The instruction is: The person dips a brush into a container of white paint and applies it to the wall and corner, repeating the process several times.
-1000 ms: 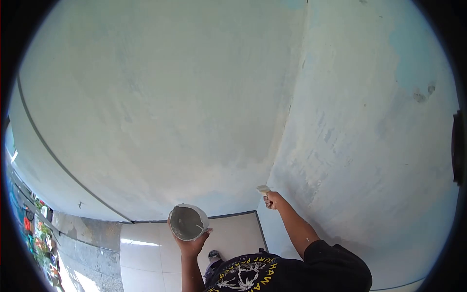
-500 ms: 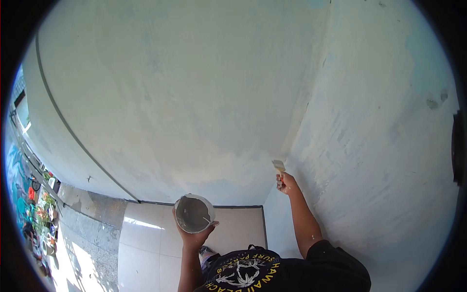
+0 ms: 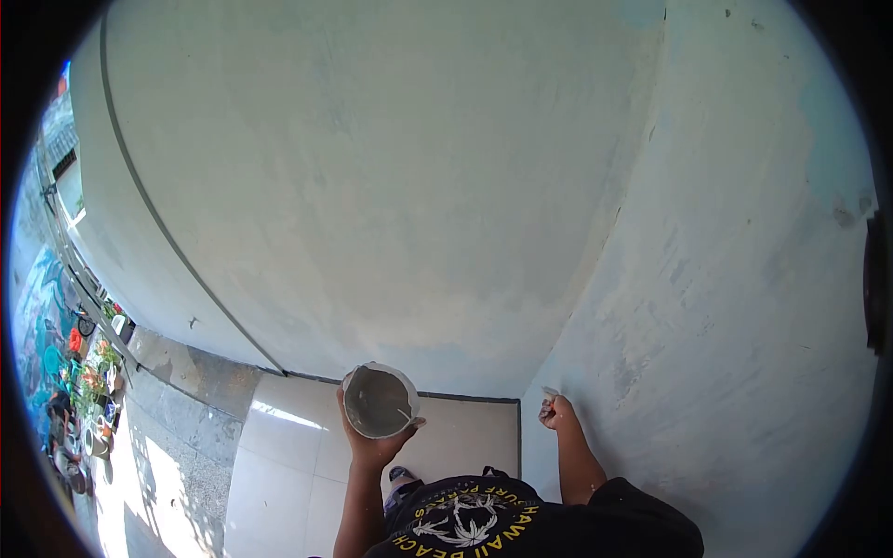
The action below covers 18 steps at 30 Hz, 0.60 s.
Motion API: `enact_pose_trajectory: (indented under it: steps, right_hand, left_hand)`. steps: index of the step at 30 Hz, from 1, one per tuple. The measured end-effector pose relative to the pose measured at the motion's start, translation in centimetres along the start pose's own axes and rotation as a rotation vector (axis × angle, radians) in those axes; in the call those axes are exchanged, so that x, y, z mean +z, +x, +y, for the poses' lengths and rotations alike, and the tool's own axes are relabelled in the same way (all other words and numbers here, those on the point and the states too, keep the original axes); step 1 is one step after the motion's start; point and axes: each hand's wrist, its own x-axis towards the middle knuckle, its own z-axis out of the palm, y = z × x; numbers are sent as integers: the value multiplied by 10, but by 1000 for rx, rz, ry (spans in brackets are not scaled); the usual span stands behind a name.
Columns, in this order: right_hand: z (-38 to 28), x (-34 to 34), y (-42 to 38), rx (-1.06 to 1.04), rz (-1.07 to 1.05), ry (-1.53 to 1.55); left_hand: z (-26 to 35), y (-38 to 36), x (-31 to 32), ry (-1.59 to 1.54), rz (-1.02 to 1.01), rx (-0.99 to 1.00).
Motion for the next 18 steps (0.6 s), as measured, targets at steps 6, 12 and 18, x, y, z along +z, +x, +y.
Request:
enact_pose_trajectory:
  steps: [6,12,18]
  right_hand:
    - [1,11,-1,-18,-35,13]
    - [6,7,14,-14,-53,5]
    - [7,12,17,29,-74,19]
  left_hand:
    - [0,1,-2,5,-32,-28]
    - [-1,1,-3,41,-36,-36]
    - [0,1,-1,27,-15,-17]
